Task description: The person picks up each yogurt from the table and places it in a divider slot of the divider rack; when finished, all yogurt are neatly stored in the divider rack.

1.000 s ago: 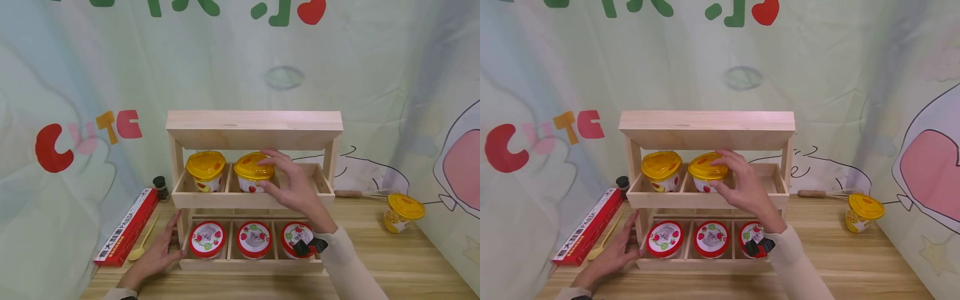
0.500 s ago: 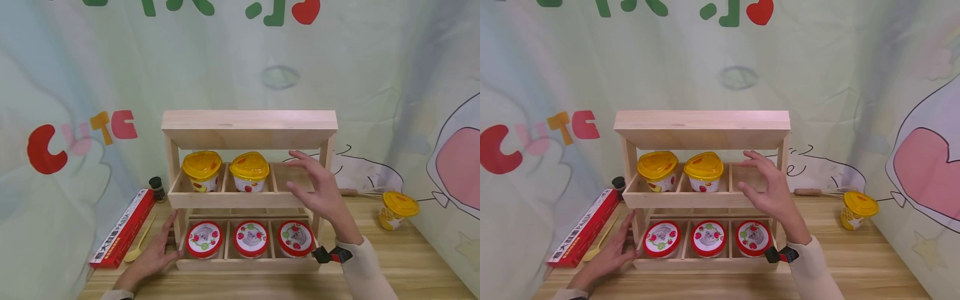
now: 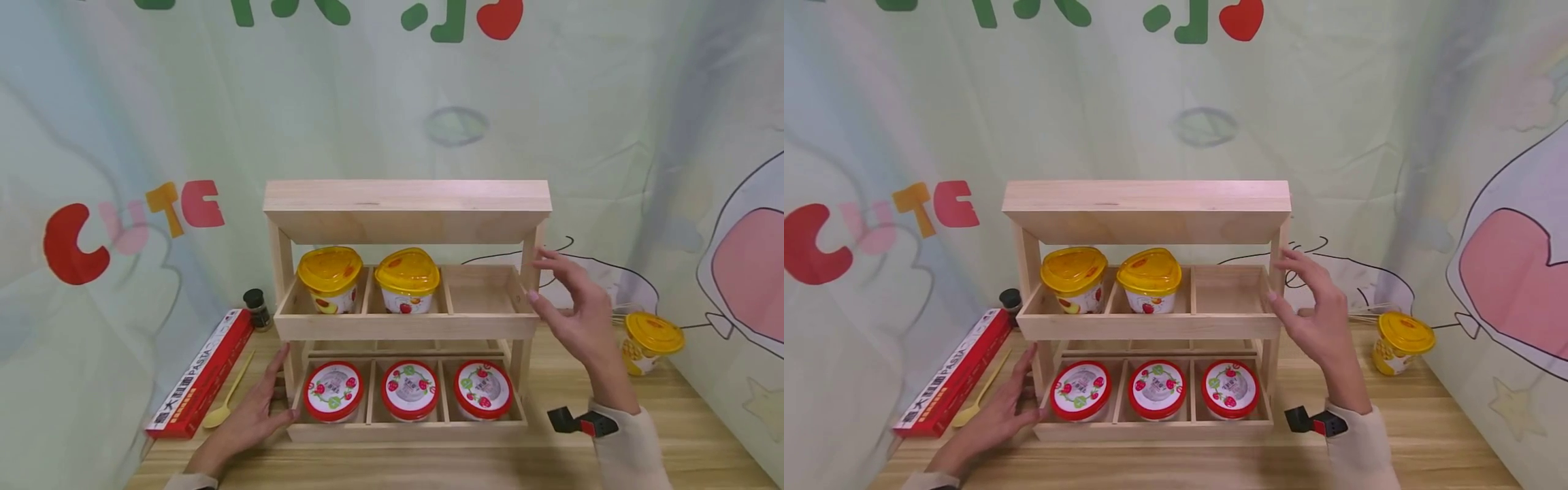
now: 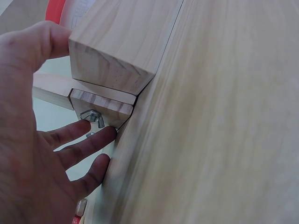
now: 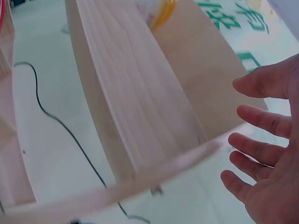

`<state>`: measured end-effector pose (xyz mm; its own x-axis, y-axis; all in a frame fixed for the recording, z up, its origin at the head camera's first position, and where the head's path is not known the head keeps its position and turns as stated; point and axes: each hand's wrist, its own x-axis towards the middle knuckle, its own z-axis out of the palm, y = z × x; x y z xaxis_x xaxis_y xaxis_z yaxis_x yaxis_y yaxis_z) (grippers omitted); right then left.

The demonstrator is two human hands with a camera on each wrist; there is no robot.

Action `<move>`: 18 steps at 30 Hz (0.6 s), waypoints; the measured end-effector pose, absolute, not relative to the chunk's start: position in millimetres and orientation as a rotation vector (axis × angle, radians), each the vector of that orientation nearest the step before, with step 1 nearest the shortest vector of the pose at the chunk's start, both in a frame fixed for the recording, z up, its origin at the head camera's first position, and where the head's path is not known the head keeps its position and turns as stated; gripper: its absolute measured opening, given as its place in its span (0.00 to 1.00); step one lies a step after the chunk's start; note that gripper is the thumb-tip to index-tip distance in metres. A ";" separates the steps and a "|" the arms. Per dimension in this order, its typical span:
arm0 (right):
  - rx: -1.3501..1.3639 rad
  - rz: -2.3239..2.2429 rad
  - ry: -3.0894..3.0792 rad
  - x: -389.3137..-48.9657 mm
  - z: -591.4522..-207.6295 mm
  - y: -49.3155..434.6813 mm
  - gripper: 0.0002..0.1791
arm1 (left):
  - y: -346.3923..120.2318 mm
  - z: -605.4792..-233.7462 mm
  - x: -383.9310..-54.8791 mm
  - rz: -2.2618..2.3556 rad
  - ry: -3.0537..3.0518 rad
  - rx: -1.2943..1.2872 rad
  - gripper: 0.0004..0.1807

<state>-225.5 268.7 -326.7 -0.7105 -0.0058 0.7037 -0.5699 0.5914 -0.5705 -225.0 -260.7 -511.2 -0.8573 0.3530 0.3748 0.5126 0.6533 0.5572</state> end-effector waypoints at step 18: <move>0.004 1.197 -2.097 -221.9 -347.2 328.2 0.25 | -260.1 -510.3 -223.7 -0.997 -2.665 -0.678 0.66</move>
<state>-221.9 328.2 -347.2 -0.7474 0.3271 0.5782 -0.3316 0.5705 -0.7514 -223.7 -260.1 -510.3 -0.8705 0.3442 0.3517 0.4905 0.6644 0.5639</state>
